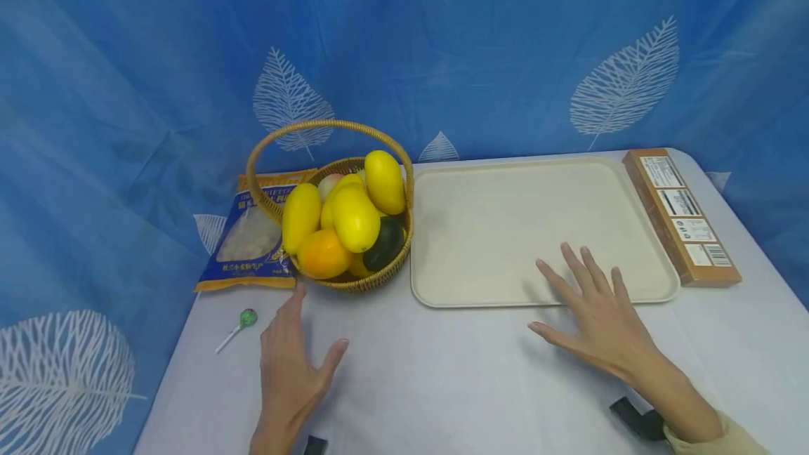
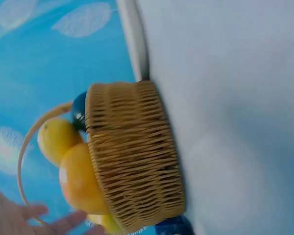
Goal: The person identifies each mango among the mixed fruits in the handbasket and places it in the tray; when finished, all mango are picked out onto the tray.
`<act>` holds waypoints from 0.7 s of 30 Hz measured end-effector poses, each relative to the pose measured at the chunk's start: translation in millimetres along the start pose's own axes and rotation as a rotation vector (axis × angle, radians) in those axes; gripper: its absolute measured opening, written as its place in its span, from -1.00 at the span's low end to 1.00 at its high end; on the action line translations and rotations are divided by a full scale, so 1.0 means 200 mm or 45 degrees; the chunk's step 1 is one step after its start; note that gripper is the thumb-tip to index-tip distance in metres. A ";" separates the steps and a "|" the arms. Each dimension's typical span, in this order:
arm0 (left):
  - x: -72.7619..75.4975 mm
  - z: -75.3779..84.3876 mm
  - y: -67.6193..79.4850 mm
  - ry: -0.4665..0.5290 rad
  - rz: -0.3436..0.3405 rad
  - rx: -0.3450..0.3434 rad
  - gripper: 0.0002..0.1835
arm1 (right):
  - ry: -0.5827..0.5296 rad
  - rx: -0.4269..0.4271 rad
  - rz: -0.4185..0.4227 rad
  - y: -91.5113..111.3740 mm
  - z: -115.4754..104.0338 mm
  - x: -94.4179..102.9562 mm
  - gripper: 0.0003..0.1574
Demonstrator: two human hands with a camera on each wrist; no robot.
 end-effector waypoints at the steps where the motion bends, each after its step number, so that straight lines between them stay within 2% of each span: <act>1: 0.01 -0.02 -0.02 0.104 0.022 0.062 0.01 | -0.031 0.028 0.016 -0.02 -0.02 0.01 0.20; 3: 0.03 -0.07 -0.05 0.306 0.067 0.181 0.01 | -0.091 0.093 0.050 -0.07 -0.09 0.02 0.17; 5: 0.02 -0.10 -0.08 0.434 0.077 0.303 0.05 | -0.135 0.163 0.103 -0.13 -0.15 0.04 0.15; 10: -0.07 -0.18 -0.13 0.688 0.111 0.477 0.17 | -0.198 0.313 0.233 -0.27 -0.33 0.12 0.11; 14: -0.14 -0.22 -0.15 0.868 0.195 0.497 0.22 | -0.250 0.388 0.254 -0.40 -0.46 0.18 0.07; 21: -0.24 -0.27 -0.15 0.975 0.245 0.535 0.21 | -0.371 0.482 0.241 -0.57 -0.65 0.18 0.01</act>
Point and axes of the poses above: each hand's wrist, its own y-axis away from the middle knuckle, its own x-axis out of the back of the hand, z = x × y, the point moved 9 cm from there along -y, towards the middle knuckle, and after that the axes turned 13 degrees about y, right-handed, at the moved point
